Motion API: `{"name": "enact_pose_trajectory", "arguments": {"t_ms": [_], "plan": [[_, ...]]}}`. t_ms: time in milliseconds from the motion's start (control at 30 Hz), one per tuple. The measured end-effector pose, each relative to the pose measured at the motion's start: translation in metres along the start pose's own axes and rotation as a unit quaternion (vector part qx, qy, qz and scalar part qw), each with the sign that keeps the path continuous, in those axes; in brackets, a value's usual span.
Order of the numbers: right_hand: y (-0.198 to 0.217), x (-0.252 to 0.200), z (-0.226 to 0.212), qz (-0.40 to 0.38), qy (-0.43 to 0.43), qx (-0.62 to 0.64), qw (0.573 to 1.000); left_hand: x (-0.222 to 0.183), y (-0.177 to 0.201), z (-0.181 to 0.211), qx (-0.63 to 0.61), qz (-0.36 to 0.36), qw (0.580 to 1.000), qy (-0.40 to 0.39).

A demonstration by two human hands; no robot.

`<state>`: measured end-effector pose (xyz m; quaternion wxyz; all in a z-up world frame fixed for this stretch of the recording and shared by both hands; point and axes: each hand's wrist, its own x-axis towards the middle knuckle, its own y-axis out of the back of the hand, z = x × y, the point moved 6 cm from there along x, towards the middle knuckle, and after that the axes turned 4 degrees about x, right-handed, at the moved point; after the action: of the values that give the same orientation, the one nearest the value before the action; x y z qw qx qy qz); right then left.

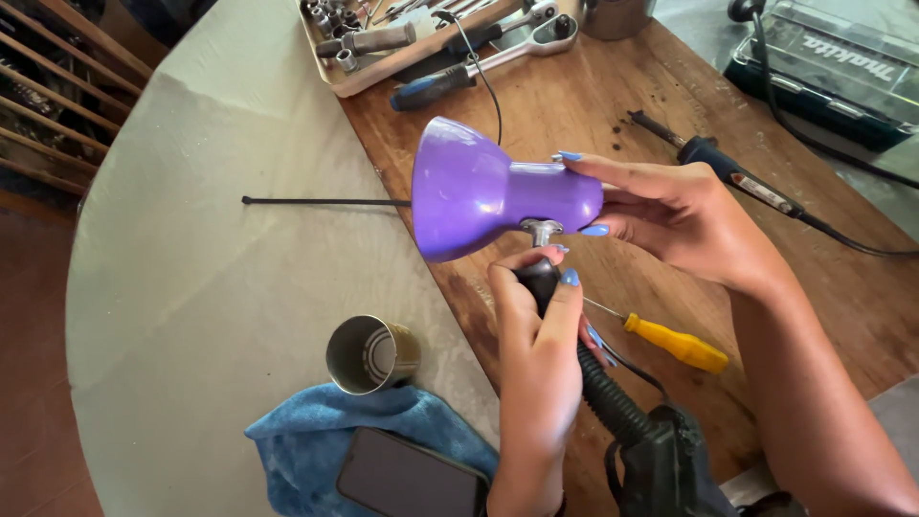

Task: Repairing a purple desk lamp using a screwdriver on a wooden board

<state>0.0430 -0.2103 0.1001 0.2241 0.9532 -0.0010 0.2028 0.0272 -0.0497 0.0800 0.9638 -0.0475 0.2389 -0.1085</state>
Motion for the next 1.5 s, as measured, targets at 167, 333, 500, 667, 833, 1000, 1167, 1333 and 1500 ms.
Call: {"name": "enact_pose_trajectory", "arguments": {"t_ms": [167,333,500,667,833,1000,1167,1333,1500], "plan": [[-0.001,0.002,-0.004,0.001,0.028,-0.018,0.999,0.000,0.001,0.001,-0.009,0.010,1.000,0.005],[-0.005,0.000,0.003,0.008,0.014,0.002,1.000,0.004,0.001,-0.001,-0.033,0.000,0.999,-0.001],[-0.006,0.002,0.002,-0.001,-0.007,0.020,1.000,0.005,0.003,0.000,-0.017,0.014,1.000,0.008],[0.000,0.004,0.004,-0.020,0.022,0.096,0.995,0.013,0.004,-0.005,-0.051,0.010,0.999,0.010],[0.011,-0.010,0.089,0.031,-0.205,-0.166,0.964,0.021,0.010,-0.009,-0.074,0.028,0.996,-0.029],[-0.009,-0.025,0.145,-0.032,-0.161,-0.223,0.961,0.035,0.012,-0.026,-0.071,0.016,0.993,-0.097],[-0.011,-0.029,0.158,-0.052,-0.218,-0.291,0.930,0.032,0.012,-0.024,-0.050,0.008,0.993,-0.106],[-0.012,-0.029,0.161,-0.057,-0.204,-0.289,0.933,0.027,0.009,-0.021,-0.066,0.004,0.993,-0.099],[-0.008,-0.031,0.166,-0.039,-0.210,-0.254,0.943,0.029,0.009,-0.021,-0.086,-0.009,0.990,-0.114]]}}
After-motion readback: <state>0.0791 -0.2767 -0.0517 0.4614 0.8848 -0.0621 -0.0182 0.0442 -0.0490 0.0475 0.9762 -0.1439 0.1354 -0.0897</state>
